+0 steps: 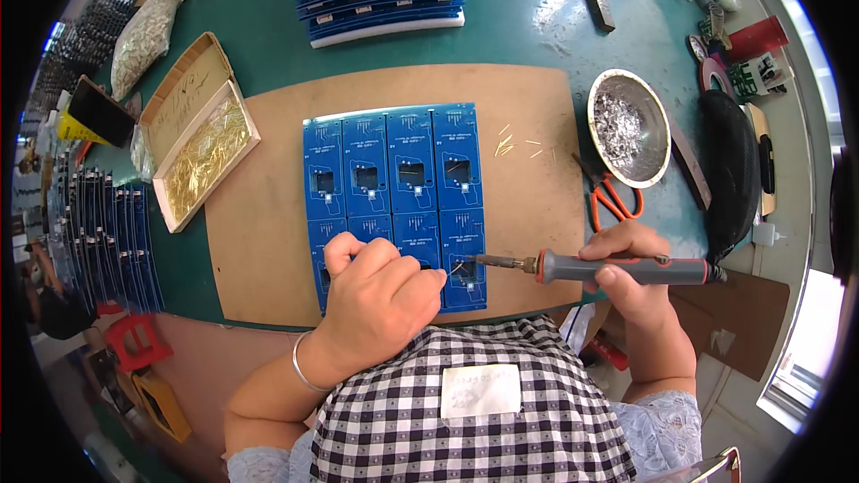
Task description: Assembling electronic pins into housings and soldering components on a circuit board.
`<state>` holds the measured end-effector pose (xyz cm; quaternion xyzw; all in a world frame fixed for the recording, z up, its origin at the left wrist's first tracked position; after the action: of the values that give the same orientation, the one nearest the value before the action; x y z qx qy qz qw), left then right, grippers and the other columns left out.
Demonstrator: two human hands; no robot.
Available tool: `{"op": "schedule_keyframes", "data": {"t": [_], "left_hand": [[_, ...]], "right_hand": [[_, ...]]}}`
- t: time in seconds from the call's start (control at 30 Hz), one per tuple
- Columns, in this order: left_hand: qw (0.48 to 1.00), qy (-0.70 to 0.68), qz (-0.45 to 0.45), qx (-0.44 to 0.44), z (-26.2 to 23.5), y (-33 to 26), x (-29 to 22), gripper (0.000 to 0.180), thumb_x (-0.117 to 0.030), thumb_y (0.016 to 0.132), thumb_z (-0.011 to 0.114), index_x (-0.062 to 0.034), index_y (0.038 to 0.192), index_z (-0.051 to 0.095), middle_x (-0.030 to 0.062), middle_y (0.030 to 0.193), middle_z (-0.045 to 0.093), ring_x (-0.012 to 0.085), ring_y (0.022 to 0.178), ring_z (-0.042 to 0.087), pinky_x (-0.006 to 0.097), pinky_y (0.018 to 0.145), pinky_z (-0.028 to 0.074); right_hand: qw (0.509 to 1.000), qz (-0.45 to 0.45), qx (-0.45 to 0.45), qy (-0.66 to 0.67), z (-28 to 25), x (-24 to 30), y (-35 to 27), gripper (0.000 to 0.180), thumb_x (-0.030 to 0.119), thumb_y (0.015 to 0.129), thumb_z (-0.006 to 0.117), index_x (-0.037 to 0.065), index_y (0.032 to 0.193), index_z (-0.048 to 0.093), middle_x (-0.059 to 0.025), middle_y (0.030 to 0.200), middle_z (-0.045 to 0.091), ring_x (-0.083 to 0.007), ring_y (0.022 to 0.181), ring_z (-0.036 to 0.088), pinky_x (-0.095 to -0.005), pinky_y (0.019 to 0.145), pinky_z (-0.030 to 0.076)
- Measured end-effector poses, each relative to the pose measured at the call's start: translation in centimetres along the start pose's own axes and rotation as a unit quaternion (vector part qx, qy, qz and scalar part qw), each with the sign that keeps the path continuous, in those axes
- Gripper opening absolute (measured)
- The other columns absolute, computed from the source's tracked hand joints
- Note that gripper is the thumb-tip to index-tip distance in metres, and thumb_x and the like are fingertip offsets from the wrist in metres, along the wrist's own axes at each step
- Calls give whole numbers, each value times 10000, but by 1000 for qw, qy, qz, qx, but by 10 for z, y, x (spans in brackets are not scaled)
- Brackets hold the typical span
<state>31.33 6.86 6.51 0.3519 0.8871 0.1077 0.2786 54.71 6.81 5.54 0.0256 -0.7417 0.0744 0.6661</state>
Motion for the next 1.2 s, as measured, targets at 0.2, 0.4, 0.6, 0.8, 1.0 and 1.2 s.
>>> {"op": "schedule_keyframes", "data": {"t": [0.2,0.4,0.6,0.8,1.0,1.2], "left_hand": [[1000,1,-2,-5,0,-2,-1,150,-75,651,748,-119,762,657,-34,634,501,170,659,484,392,726,274],[1000,3,-2,-1,0,-3,-2,163,-78,639,750,-118,772,665,-27,651,513,172,678,494,394,740,278],[1000,9,-16,-7,-3,-3,-4,162,-97,671,741,-136,802,655,-37,974,675,191,956,570,428,872,288],[999,28,0,38,6,-3,-5,158,-109,705,723,-140,828,629,-31,1055,680,198,1073,566,483,941,247],[999,14,-5,40,9,-2,-4,153,-100,713,706,-127,832,613,-28,1031,678,202,1065,573,486,945,250],[999,19,-9,34,10,-1,-4,153,-92,703,706,-120,824,617,-27,1002,671,202,1049,577,482,943,253]], "right_hand": [[999,-13,28,-28,3,3,2,242,191,778,721,-26,878,686,-109,793,675,-169,667,640,-278,597,486],[998,-6,46,-30,5,1,4,241,196,783,723,-20,884,688,-101,800,672,-162,685,629,-279,610,478],[998,2,49,-41,3,1,6,249,206,786,729,-18,889,690,-105,806,678,-162,692,629,-280,619,479],[998,-1,58,-37,3,2,8,248,208,785,729,-16,886,692,-106,821,687,-167,702,638,-281,632,487],[996,-19,71,-50,5,6,12,254,213,781,732,-16,886,693,-107,813,687,-172,696,643,-285,626,492],[995,-19,89,-48,7,9,15,247,207,782,732,-14,887,693,-108,809,686,-171,690,642,-284,619,490]]}}
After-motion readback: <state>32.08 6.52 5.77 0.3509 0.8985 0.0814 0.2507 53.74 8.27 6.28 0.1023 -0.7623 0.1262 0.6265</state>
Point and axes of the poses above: each hand's wrist, its own y-axis towards the middle knuckle, its own z-axis out of the palm, x = y × z, the point moved 8 cm from there along y, towards the middle knuckle
